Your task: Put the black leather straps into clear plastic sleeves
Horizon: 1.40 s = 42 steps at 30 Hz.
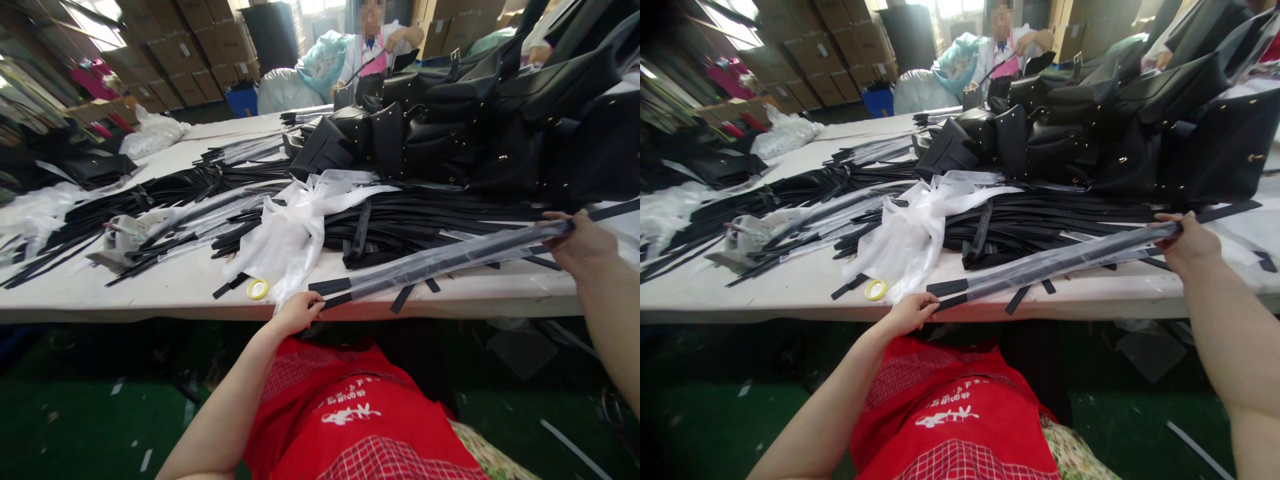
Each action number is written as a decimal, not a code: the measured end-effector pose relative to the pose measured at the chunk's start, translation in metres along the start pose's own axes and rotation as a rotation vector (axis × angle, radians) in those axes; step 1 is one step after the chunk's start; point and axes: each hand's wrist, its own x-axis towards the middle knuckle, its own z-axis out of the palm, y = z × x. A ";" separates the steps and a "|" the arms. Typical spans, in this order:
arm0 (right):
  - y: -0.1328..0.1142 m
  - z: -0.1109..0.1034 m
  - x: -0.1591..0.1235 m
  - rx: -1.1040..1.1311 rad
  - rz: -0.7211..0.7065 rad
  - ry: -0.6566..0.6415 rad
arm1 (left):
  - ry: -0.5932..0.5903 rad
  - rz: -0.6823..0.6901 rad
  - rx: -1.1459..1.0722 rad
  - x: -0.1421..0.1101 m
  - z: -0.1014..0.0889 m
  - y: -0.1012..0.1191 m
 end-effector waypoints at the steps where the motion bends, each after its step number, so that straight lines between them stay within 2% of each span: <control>1: 0.002 0.000 0.000 0.006 0.021 0.006 | -0.003 -0.004 -0.009 0.001 0.001 0.000; 4: 0.008 0.000 -0.003 0.013 0.098 0.017 | -0.028 -0.020 -0.118 0.003 0.002 0.000; 6: 0.012 0.000 -0.007 0.012 0.137 0.005 | -0.063 -0.031 -0.281 0.001 0.001 0.001; 9: 0.012 -0.003 -0.015 0.023 0.164 0.001 | -0.125 -0.023 -0.558 -0.008 -0.005 0.003; 12: 0.004 -0.009 -0.020 0.050 0.164 0.007 | -0.155 0.000 -0.694 -0.022 -0.012 0.005; 22: -0.051 -0.029 -0.035 0.197 0.037 0.030 | -0.170 0.073 -0.612 -0.048 -0.026 0.003; 27: -0.079 -0.025 -0.056 0.257 0.021 0.093 | -0.190 0.094 -0.575 -0.053 -0.026 -0.001; 34: -0.106 -0.013 -0.081 0.286 -0.032 0.056 | -0.176 0.105 -0.531 -0.059 -0.025 -0.009; 38: -0.108 -0.019 -0.075 0.224 -0.071 -0.017 | -0.128 0.084 -0.528 -0.061 -0.027 -0.015; 42: -0.102 -0.019 -0.049 0.039 -0.127 -0.073 | -0.016 0.107 -0.521 -0.050 -0.030 -0.012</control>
